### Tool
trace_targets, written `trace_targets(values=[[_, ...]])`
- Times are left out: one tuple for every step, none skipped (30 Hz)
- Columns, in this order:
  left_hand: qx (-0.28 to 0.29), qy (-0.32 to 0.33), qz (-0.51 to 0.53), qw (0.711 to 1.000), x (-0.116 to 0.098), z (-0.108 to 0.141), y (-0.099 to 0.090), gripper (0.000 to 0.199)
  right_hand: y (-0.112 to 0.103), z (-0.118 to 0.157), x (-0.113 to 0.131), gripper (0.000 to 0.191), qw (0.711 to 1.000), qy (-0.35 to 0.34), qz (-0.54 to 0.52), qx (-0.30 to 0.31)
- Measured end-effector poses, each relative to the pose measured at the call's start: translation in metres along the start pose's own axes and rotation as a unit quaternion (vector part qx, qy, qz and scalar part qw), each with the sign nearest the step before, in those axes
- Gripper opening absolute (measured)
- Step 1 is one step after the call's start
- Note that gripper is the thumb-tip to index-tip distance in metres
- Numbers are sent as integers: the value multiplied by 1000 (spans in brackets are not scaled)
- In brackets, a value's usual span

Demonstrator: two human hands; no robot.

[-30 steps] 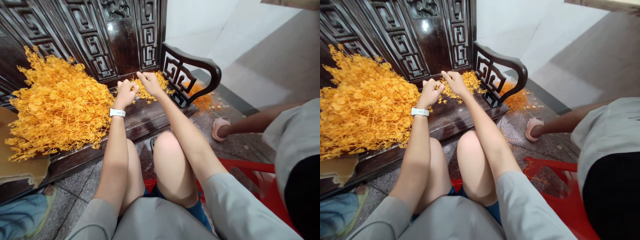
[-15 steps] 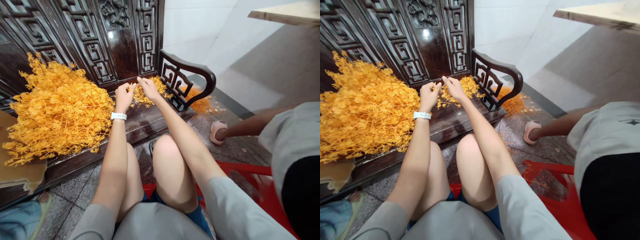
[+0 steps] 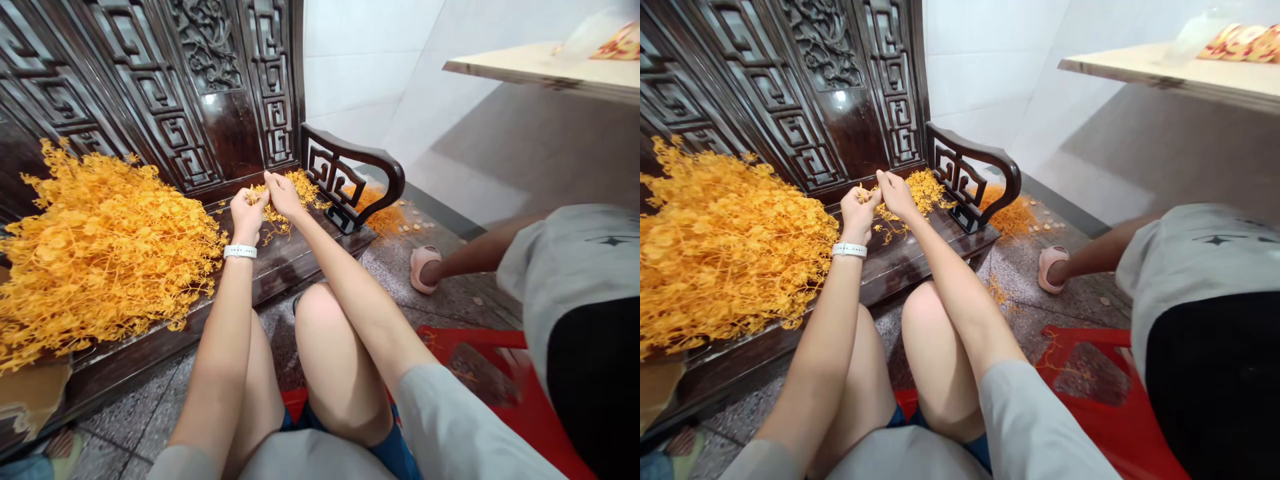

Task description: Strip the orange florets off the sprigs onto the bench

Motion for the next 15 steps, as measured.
trace_targets(values=[[-8, -10, 12, 1000, 1, 1, 1, 42, -2, 0, 3, 65, 1000, -10, 6, -13], [-11, -21, 20, 1000, 2, 2, 1, 41, -5, 0, 6, 66, 999, -23, 14, -30], [-10, -29, 25, 999, 2, 3, 3, 41, -7, 1, 9, 67, 998, -34, 21, -44], [-5, -36, 28, 999, 1, 4, 4, 41, -8, 1, 11, 69, 998, -40, 25, -51], [5, -43, 30, 999, 1, 5, 6, 40, -9, 1, 13, 70, 997, -41, 24, -55], [19, -56, 36, 998, 1, 6, 8, 40, -9, 1, 14, 72, 998, -34, 18, -56], [35, -75, 48, 995, 2, 6, 11, 40, -9, 1, 14, 72, 998, -20, 5, -52], [52, -100, 67, 991, 3, 8, 13, 39, -7, 1, 14, 73, 999, -3, -11, -46], [65, -128, 93, 985, 5, 9, 16, 39, -5, 2, 15, 73, 999, 17, -30, -38], [75, -154, 121, 978, 7, 10, 17, 38, -1, 3, 15, 73, 998, 36, -50, -26], [80, -175, 147, 970, 8, 10, 18, 38, 2, 3, 16, 73, 996, 55, -69, -12], [84, -189, 169, 964, 8, 11, 18, 38, 6, 4, 17, 72, 994, 72, -87, 4], [90, -195, 186, 959, 7, 10, 18, 38, 10, 5, 19, 71, 991, 86, -103, 20], [98, -195, 200, 955, 5, 10, 19, 38, 13, 5, 21, 70, 988, 97, -118, 33], [107, -191, 210, 953, 2, 10, 19, 38, 16, 6, 22, 69, 985, 106, -133, 40]])
Point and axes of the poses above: each hand's wrist, its own z-axis away from the middle knuckle, its own y-axis out of the palm, x = y × z, the point moved 7 cm from there along -z, towards the middle knuckle, and after that the axes turned 1 degree about -x, right-handed, at the moved point
